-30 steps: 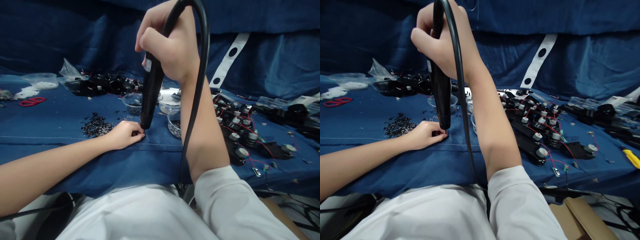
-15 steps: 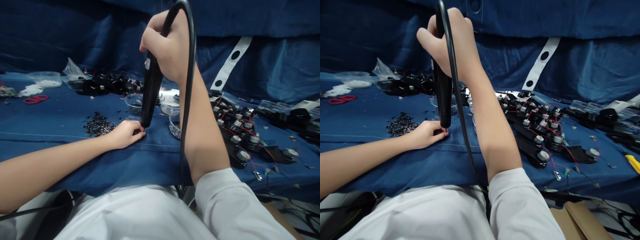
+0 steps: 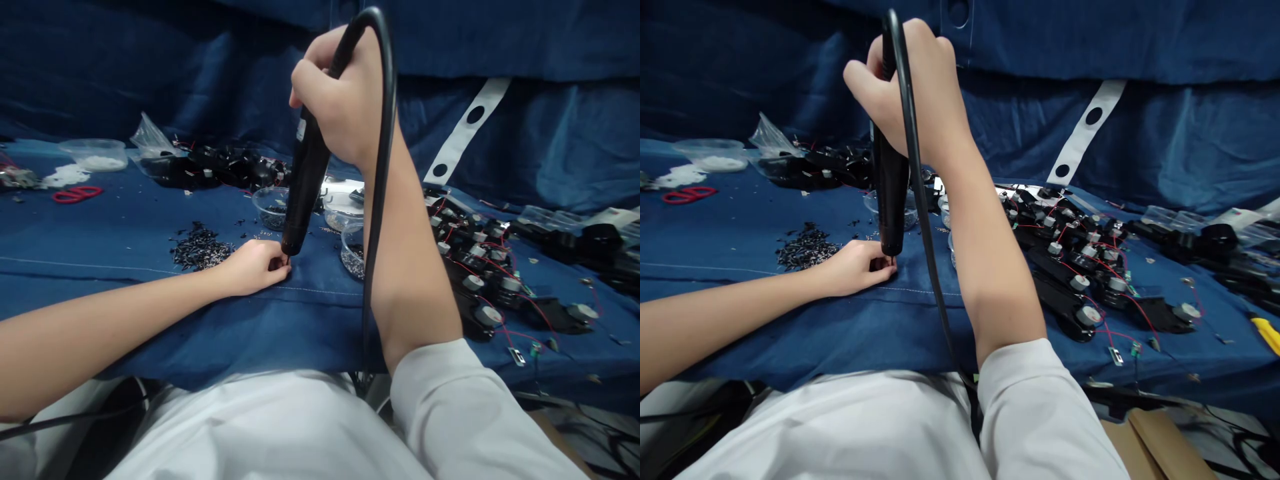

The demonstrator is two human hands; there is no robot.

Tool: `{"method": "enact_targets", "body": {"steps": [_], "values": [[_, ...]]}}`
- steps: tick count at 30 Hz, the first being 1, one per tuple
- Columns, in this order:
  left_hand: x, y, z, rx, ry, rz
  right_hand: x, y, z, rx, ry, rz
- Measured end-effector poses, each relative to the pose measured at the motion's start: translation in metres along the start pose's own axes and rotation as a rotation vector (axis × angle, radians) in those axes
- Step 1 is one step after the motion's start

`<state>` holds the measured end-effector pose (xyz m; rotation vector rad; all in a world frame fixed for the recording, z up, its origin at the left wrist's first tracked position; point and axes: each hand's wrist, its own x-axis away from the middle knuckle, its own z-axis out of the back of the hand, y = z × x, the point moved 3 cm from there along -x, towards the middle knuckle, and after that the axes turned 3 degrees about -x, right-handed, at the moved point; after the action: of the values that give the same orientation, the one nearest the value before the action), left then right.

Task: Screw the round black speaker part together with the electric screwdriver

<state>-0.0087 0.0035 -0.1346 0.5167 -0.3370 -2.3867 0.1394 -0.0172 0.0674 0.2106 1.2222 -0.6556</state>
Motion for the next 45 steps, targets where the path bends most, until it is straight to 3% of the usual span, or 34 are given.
{"method": "enact_targets", "body": {"steps": [16, 35, 45], "values": [[0.001, 0.000, 0.000, -0.021, -0.025, -0.003, 0.000, -0.001, 0.001, -0.019, -0.013, 0.027], [0.000, -0.001, -0.002, -0.028, -0.054, 0.007, 0.000, -0.003, -0.003, -0.090, -0.108, -0.069], [0.002, 0.002, 0.000, -0.099, -0.051, -0.050, 0.001, -0.008, 0.000, -0.083, -0.133, 0.041]]}}
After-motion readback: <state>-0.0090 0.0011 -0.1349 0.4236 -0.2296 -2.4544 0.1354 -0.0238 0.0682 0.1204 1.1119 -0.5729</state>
